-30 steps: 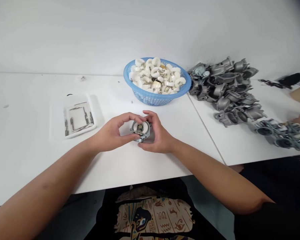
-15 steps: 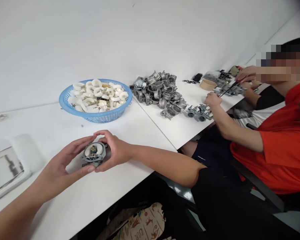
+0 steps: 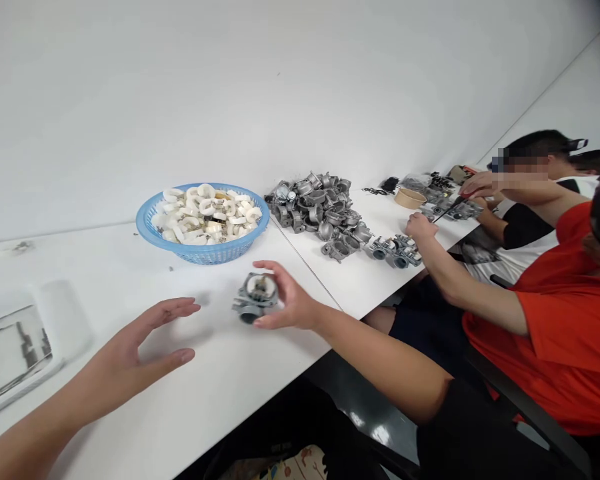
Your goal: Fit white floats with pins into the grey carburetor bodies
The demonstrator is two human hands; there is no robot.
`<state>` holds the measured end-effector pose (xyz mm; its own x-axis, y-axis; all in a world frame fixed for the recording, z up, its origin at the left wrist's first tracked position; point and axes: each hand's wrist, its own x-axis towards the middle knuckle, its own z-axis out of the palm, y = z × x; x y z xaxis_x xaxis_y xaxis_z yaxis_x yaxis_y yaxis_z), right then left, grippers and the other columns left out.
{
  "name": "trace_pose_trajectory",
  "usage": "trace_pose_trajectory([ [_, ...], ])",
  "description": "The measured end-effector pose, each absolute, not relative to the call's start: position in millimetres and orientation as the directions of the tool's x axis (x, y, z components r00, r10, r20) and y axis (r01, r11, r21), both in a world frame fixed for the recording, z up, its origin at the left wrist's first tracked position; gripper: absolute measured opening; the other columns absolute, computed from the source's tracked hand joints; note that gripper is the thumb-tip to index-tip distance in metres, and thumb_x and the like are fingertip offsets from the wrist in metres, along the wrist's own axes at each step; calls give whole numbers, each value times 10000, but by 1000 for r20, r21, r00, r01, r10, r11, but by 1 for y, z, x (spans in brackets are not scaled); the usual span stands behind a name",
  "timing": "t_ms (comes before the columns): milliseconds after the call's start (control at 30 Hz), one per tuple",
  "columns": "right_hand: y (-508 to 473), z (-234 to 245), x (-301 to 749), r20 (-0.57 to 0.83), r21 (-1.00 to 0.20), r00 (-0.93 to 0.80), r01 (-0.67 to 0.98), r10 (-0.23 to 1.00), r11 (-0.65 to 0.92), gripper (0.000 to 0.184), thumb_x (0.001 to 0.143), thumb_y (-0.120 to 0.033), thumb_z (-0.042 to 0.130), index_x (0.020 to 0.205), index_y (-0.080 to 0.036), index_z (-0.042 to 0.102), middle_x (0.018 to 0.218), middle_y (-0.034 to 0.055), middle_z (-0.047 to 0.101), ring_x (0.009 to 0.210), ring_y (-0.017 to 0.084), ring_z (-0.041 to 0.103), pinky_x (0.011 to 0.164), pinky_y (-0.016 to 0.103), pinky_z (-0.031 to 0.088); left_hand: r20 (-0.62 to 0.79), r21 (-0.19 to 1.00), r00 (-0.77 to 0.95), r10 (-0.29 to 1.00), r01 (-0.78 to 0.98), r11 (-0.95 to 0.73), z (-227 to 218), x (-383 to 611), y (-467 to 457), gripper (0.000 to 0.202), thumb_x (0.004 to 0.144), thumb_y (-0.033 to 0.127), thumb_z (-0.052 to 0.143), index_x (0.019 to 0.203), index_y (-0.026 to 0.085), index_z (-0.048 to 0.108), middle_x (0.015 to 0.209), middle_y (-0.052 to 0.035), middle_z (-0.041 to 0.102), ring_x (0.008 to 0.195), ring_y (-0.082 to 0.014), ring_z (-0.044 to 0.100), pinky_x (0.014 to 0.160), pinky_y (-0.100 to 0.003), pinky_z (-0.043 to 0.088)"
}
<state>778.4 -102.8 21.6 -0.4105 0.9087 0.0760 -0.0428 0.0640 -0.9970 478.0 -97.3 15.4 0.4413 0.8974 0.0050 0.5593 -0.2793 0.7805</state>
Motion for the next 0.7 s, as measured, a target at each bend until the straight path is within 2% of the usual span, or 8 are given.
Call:
trace_pose_trajectory([
  [67, -111, 35, 814, 160, -984, -342, 18, 926, 177, 1062, 610, -312, 911, 1421, -272, 227, 1194, 88, 557, 1060, 261, 651, 913, 459, 543, -5, 752, 430, 903, 597, -280, 12, 478, -98, 661, 792, 659, 617, 1370, 373, 471, 1445, -43, 545, 1359, -340, 478, 1018, -510, 510],
  [167, -126, 47, 877, 274, -925, -124, 238, 954, 296, 1029, 614, -299, 900, 1432, -260, 277, 1231, 101, 550, 1056, 243, 632, 932, 437, 525, 16, 725, 450, 893, 610, -320, 4, 475, -98, 663, 793, 653, 616, 1381, 383, 474, 1476, -28, 514, 1358, -347, 479, 1009, -502, 522],
  [233, -136, 44, 919, 282, -910, 92, 341, 955, 236, 949, 610, -341, 887, 1395, -257, 361, 1227, 89, 551, 1050, 239, 614, 927, 431, 519, 32, 703, 502, 864, 603, -377, -1, 471, -95, 694, 787, 625, 640, 1411, 385, 454, 1493, -30, 497, 1347, -358, 491, 992, -485, 538],
  [333, -148, 29, 970, 259, -920, 364, 376, 894, 114, 804, 575, -398, 873, 1262, -257, 480, 1152, 64, 575, 998, 229, 600, 907, 414, 512, -7, 643, 609, 794, 610, -463, -6, 464, -89, 747, 785, 549, 682, 1461, 413, 393, 1518, -22, 467, 1338, -366, 500, 963, -465, 558],
  [500, -155, 0, 1011, 241, -932, 514, 358, 824, 49, 738, 526, -405, 868, 1135, -256, 480, 1034, 33, 573, 838, 190, 582, 837, 396, 515, -16, 623, 654, 757, 599, -504, -9, 458, -81, 767, 795, 477, 687, 1487, 421, 362, 1540, -13, 436, 1343, -374, 492, 946, -441, 568],
  [700, -145, -14, 1023, 227, -936, 578, 351, 784, 12, 782, 494, -433, 879, 1133, -242, 471, 1027, 39, 601, 859, 203, 598, 813, 387, 527, 8, 674, 543, 840, 618, -405, -12, 465, -89, 661, 800, 574, 633, 1420, 436, 454, 1499, 4, 487, 1325, -390, 507, 934, -494, 576],
])
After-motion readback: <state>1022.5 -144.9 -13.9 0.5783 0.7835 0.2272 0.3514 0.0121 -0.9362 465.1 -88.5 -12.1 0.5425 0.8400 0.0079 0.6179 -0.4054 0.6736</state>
